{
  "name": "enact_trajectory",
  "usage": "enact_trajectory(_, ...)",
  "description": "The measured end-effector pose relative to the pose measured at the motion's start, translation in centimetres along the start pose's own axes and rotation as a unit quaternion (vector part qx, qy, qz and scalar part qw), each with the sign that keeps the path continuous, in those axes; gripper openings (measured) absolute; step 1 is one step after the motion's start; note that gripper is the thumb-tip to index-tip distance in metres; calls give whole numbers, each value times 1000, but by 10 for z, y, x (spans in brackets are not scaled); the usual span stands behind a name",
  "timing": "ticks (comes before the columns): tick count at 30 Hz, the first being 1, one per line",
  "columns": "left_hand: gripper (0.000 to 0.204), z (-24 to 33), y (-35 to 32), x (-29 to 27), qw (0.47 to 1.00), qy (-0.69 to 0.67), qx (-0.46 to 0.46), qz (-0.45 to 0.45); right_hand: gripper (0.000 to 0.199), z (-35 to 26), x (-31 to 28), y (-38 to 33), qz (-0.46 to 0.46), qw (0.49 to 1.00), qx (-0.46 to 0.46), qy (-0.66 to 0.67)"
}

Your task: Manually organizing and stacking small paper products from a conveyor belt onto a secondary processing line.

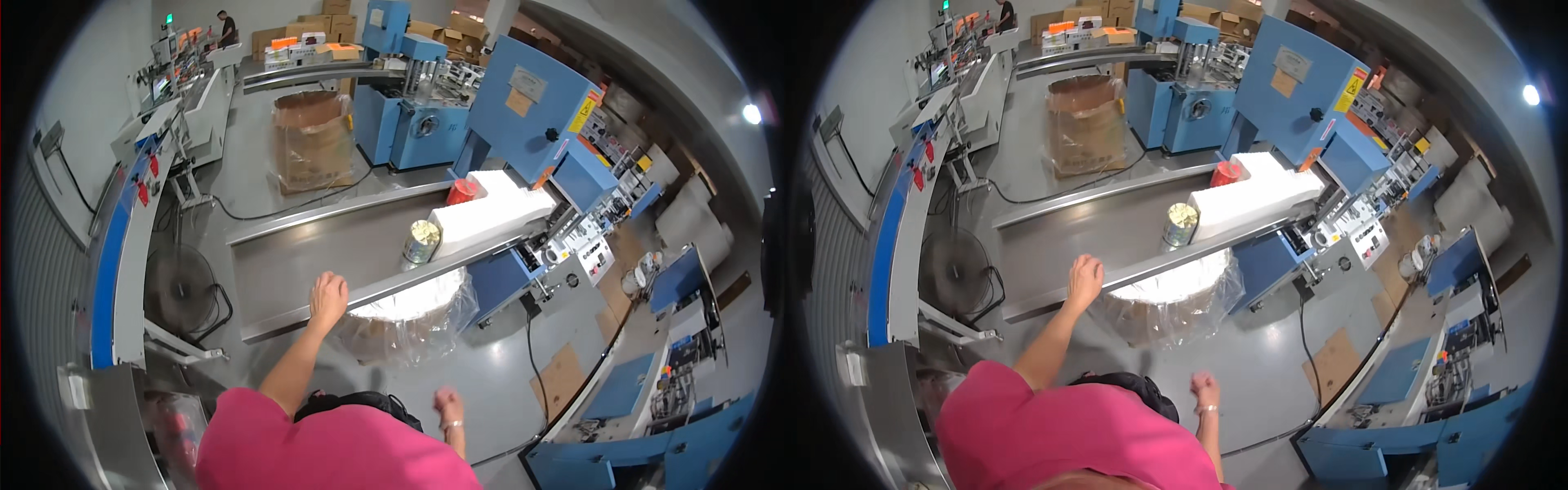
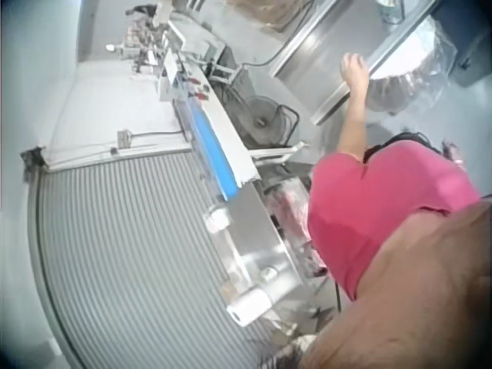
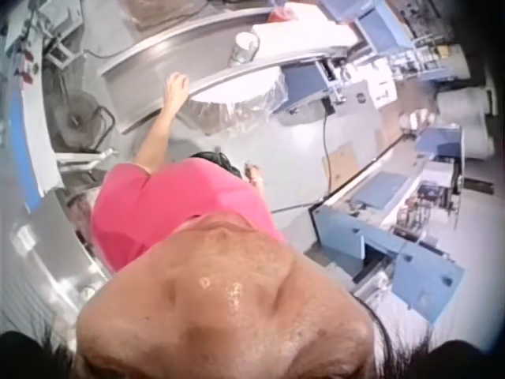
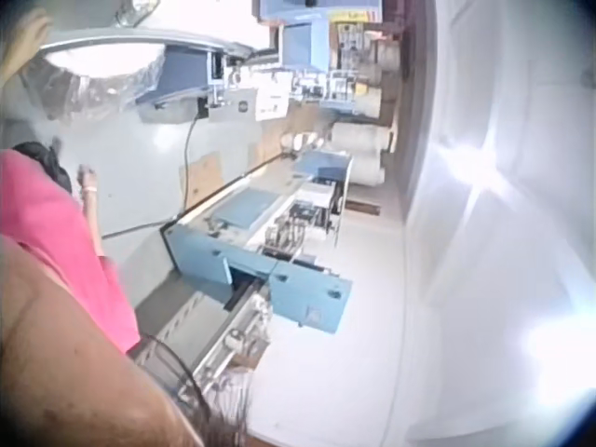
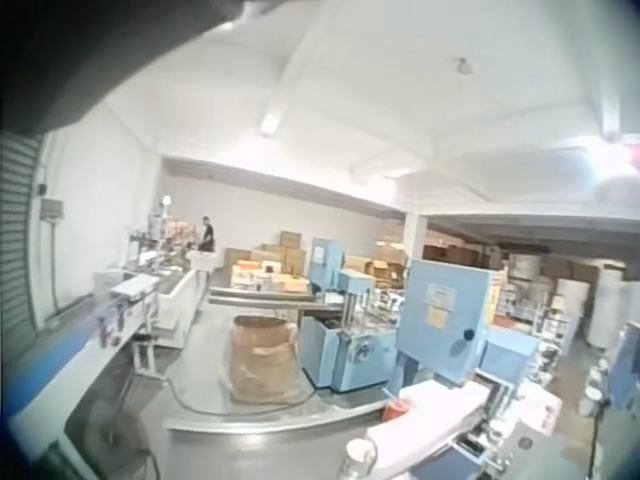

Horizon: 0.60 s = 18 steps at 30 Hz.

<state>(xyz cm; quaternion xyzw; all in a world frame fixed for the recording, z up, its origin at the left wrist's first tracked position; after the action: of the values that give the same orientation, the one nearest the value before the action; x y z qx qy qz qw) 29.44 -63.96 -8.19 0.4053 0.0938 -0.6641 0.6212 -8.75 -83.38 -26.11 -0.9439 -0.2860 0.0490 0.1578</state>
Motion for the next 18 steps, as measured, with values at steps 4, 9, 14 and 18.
enact_trajectory(4,16,-1,0,8,999,41,-21,-18,25,-274,38,-47,70,955,-285,31)
enact_trajectory(9,21,6,-1,0,995,65,-66,-47,12,-435,62,-205,37,725,-686,55)
enact_trajectory(14,25,12,2,7,991,55,-65,-105,34,-362,-31,-298,48,647,-711,270)
enact_trajectory(18,28,17,-2,-1,990,48,-57,-123,25,-315,-153,-329,14,529,-808,259)
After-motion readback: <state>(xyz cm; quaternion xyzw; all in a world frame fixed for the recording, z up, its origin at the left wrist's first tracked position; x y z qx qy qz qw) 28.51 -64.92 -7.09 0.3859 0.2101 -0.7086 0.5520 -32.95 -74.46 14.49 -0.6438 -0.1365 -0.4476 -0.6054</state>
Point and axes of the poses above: each hand's wrist, its own y-axis towards the middle knuckle, its own x-axis out of the palm, z = x × y, the point moved 3 cm from there along y, towards the middle knuckle, and after that the axes turned 10 degrees about -x, right-handed, at the moved point
